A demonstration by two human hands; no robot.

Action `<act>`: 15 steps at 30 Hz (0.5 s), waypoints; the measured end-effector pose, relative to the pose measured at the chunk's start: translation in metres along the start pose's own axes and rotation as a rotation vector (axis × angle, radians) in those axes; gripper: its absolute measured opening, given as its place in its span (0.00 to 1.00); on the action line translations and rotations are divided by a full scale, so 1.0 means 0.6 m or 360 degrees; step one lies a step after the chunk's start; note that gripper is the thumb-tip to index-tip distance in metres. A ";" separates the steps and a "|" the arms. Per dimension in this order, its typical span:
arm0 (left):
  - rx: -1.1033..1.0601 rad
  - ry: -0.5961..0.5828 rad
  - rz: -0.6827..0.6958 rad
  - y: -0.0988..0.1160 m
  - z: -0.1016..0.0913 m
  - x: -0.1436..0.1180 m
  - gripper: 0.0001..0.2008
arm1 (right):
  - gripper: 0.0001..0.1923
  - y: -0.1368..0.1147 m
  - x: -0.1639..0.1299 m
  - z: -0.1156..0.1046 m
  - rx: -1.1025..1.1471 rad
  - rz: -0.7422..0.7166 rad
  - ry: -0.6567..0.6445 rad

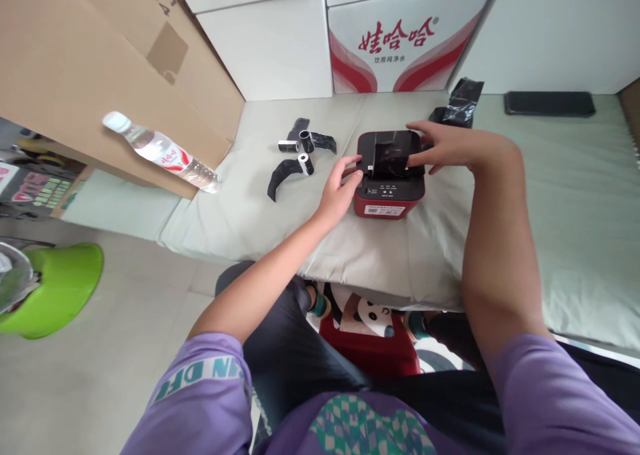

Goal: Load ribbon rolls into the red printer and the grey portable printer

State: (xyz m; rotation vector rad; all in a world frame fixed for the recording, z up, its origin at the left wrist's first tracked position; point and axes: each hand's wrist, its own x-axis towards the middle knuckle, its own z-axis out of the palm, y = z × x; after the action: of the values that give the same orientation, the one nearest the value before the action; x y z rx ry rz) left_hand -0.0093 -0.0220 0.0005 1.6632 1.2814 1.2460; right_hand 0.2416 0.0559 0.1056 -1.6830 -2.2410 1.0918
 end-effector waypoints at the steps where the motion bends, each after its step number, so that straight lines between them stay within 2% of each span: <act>1: -0.0053 -0.0021 -0.0061 -0.001 0.000 0.002 0.19 | 0.47 0.003 0.002 0.001 0.0021 -0.0002 -0.0019; 5: -0.0203 -0.0052 -0.0404 0.006 0.001 0.008 0.20 | 0.33 0.008 0.003 0.005 0.0034 -0.0023 -0.0049; 7: -0.0338 -0.0041 -0.0552 0.019 0.004 0.010 0.18 | 0.30 0.010 0.003 0.009 0.0095 -0.0012 -0.0064; 11: -0.0531 0.0043 -0.0769 0.059 0.006 0.010 0.17 | 0.31 0.021 0.010 0.012 0.0334 -0.0022 -0.0143; 15: -0.0552 0.0048 -0.0847 0.087 0.003 0.009 0.17 | 0.33 0.034 0.023 0.013 0.0488 -0.0012 -0.0194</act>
State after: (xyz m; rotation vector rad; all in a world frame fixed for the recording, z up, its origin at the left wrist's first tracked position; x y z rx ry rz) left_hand 0.0087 -0.0316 0.0489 0.9771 1.3213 1.0854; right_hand 0.2485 0.0667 0.0829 -1.5178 -2.0140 1.4846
